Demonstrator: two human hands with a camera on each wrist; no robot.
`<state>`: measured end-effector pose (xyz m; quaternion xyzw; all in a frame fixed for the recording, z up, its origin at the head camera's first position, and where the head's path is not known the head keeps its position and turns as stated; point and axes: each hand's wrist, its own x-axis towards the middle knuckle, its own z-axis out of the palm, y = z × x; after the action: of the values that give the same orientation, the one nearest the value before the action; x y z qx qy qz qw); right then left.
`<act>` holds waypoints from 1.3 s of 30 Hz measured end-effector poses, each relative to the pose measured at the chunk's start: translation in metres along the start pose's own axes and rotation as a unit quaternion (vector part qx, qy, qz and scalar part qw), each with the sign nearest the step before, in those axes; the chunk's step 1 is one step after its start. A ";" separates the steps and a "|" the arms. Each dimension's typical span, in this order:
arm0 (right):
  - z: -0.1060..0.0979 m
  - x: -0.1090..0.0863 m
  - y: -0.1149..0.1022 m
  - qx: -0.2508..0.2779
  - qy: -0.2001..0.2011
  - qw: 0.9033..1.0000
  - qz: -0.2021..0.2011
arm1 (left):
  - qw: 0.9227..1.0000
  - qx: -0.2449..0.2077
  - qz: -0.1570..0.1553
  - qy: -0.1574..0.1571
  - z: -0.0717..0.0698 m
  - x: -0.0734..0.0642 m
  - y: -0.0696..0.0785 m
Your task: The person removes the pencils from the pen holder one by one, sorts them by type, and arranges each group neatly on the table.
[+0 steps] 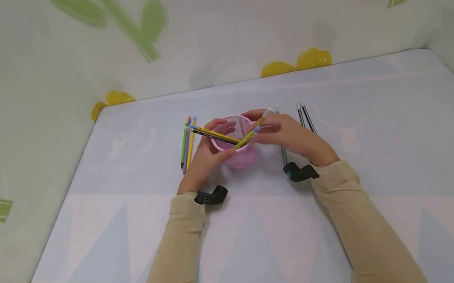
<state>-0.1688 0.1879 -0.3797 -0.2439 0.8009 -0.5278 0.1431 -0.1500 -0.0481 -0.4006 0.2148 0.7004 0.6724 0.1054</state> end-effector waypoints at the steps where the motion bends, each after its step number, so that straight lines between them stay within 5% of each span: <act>1: -0.001 -0.001 -0.002 0.006 0.006 1.000 0.003 | 1.000 0.003 -0.002 0.000 0.000 0.000 0.000; 9: -0.015 -0.017 -0.021 0.064 0.092 0.994 0.008 | 1.000 0.004 -0.001 0.002 0.000 -0.001 -0.002; 14: -0.024 -0.024 -0.018 0.107 0.125 0.986 -0.027 | 1.000 -0.001 0.011 0.001 0.000 -0.002 -0.004; 18: -0.036 -0.028 -0.006 0.208 0.144 0.965 -0.073 | 1.000 -0.003 0.019 0.000 0.001 -0.003 -0.002; 21: -0.045 -0.032 0.002 0.289 0.157 0.939 -0.104 | 1.000 -0.004 0.019 0.001 0.001 -0.004 -0.002; 29: -0.060 -0.042 0.013 0.365 0.208 0.898 -0.131 | 1.000 -0.001 0.016 -0.002 0.001 -0.002 -0.001; 39: -0.068 -0.049 0.021 0.302 0.267 0.914 -0.053 | 1.000 0.004 0.010 0.001 0.001 -0.002 0.000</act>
<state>-0.1657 0.2741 -0.3735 -0.0815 0.5974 -0.7969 -0.0372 -0.1476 -0.0484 -0.4009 0.2214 0.7012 0.6707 0.0968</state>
